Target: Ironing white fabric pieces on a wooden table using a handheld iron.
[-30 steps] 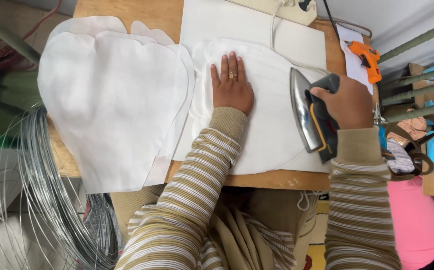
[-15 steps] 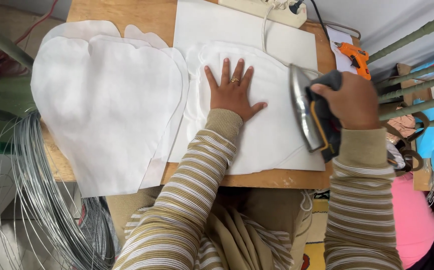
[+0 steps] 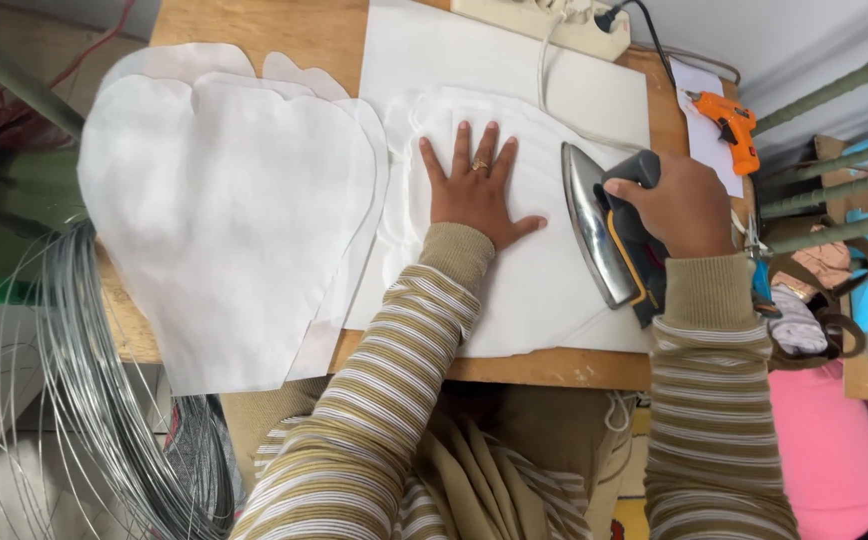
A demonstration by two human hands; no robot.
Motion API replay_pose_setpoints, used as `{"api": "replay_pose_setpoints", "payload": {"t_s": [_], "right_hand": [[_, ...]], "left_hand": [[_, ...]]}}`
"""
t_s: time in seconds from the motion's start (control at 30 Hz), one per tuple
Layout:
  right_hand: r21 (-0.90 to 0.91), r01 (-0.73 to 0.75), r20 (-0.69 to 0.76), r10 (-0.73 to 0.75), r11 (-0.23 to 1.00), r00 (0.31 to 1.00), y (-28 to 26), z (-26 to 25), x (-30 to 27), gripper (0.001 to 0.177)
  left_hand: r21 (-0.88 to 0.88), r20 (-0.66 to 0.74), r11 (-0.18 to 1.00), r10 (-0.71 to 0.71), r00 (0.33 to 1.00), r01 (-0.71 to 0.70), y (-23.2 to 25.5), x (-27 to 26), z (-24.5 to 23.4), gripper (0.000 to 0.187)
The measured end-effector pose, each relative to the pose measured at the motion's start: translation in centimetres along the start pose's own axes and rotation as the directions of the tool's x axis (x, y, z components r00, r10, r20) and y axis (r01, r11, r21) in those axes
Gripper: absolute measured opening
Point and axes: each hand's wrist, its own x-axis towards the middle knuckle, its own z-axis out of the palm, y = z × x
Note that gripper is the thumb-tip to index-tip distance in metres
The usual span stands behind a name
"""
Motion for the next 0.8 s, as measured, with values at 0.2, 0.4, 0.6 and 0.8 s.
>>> {"api": "replay_pose_setpoints", "payload": {"t_s": [0.2,0.4,0.6,0.8], "right_hand": [[-0.005,-0.036,-0.040,0.036,0.999,0.999,1.9,1.3,2.3,0.057],[-0.127,-0.244,-0.035,0.241,0.961,0.970,7.9,0.4,1.6,0.056],[0.007,-0.144,-0.109,0.144,0.990,0.984,4.5,-2.2,-1.5,0.048],[0.062,-0.042,-0.112,0.049,0.997,0.993,-2.5,0.8,-2.1,0.042]], "left_hand": [[-0.003,-0.019,1.000,-0.009,1.000,0.009,0.0,-0.1,0.1,0.105],[0.088,-0.104,0.996,-0.024,0.994,0.033,0.0,1.8,2.5,0.111],[-0.003,-0.250,0.999,-0.038,0.967,0.038,-0.3,4.7,6.1,0.066],[-0.076,-0.328,0.997,-0.033,0.944,0.008,-1.1,5.7,7.7,0.062]]}}
